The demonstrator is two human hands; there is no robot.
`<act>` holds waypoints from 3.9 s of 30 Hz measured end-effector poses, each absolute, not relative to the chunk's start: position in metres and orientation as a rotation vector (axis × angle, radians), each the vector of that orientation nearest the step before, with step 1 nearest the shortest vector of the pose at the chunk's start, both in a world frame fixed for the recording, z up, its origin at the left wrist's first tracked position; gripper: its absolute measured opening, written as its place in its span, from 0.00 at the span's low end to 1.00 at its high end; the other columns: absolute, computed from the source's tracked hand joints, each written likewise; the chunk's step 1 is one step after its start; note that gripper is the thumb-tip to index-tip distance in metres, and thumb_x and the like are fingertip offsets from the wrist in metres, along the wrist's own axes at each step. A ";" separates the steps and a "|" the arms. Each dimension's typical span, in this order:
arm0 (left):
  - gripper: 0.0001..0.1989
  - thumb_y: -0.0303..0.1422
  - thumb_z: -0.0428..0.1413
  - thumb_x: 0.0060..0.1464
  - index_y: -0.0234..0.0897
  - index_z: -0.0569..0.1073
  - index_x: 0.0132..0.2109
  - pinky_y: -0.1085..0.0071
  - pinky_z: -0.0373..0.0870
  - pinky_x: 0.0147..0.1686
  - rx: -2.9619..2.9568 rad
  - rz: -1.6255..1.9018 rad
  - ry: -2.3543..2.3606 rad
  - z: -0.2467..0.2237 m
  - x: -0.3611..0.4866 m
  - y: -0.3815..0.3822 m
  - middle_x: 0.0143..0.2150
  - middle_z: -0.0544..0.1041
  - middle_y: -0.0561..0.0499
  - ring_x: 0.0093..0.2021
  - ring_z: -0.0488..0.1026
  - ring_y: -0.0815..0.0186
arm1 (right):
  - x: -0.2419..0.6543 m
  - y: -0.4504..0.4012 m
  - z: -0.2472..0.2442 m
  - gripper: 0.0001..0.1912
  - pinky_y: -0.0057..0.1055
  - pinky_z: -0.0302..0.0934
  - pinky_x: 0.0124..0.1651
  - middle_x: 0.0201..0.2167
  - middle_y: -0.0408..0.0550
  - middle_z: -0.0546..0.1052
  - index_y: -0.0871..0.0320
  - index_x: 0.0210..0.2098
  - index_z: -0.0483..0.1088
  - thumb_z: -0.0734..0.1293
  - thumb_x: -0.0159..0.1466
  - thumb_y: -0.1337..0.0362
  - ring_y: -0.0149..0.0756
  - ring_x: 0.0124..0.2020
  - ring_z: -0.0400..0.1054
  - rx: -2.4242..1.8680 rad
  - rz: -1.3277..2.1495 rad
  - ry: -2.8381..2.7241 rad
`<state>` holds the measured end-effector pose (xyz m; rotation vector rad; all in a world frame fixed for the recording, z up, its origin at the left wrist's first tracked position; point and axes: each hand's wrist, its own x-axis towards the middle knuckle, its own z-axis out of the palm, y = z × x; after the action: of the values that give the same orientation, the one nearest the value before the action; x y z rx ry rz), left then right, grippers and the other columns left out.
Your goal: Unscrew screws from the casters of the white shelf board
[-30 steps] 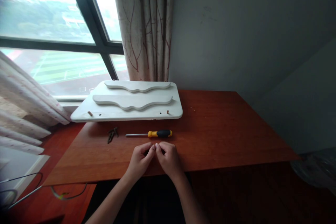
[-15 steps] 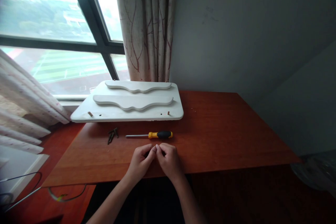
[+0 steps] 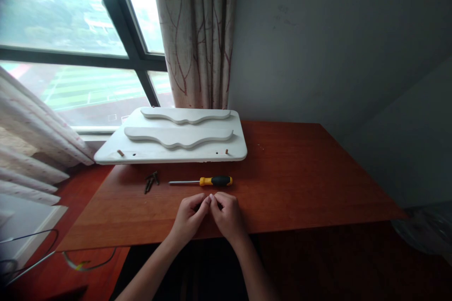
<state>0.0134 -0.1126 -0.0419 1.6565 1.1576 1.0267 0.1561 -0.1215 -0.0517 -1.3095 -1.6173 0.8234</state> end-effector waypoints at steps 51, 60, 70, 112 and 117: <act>0.23 0.41 0.50 0.65 0.35 0.60 0.24 0.72 0.52 0.28 1.688 1.015 1.157 -0.045 0.012 -0.113 0.22 0.59 0.55 0.25 0.57 0.71 | 0.157 -0.122 -0.052 0.21 0.29 0.49 0.31 0.21 0.41 0.65 0.57 0.21 0.58 0.58 0.71 0.60 0.29 0.25 0.57 -1.293 0.822 -1.621; 0.22 0.41 0.50 0.65 0.36 0.59 0.24 0.72 0.52 0.28 1.683 1.018 1.162 -0.044 0.013 -0.115 0.22 0.59 0.55 0.25 0.56 0.71 | 0.157 -0.122 -0.052 0.21 0.29 0.49 0.31 0.21 0.41 0.65 0.57 0.22 0.59 0.58 0.72 0.60 0.29 0.25 0.57 -1.290 0.839 -1.608; 0.22 0.41 0.50 0.65 0.36 0.60 0.24 0.72 0.52 0.28 1.675 1.015 1.164 -0.043 0.013 -0.114 0.22 0.59 0.55 0.25 0.56 0.71 | 0.157 -0.122 -0.054 0.20 0.29 0.49 0.31 0.21 0.41 0.65 0.57 0.22 0.58 0.58 0.71 0.61 0.29 0.25 0.57 -1.283 0.831 -1.610; 0.23 0.42 0.50 0.64 0.36 0.58 0.24 0.72 0.52 0.28 1.668 1.014 1.154 -0.040 0.014 -0.114 0.22 0.57 0.55 0.25 0.55 0.71 | 0.156 -0.121 -0.052 0.22 0.29 0.48 0.30 0.20 0.41 0.64 0.57 0.21 0.57 0.57 0.72 0.59 0.28 0.24 0.56 -1.306 0.798 -1.616; 0.23 0.43 0.50 0.65 0.36 0.59 0.24 0.72 0.53 0.28 1.669 1.013 1.158 -0.041 0.014 -0.114 0.22 0.58 0.55 0.25 0.56 0.71 | 0.156 -0.122 -0.053 0.21 0.29 0.48 0.30 0.21 0.41 0.64 0.57 0.22 0.57 0.57 0.72 0.59 0.29 0.24 0.57 -1.294 0.810 -1.611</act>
<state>0.0138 -0.1140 -0.0413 1.6686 1.1576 1.0126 0.1565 -0.1216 -0.0534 -1.2939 -1.6109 0.8103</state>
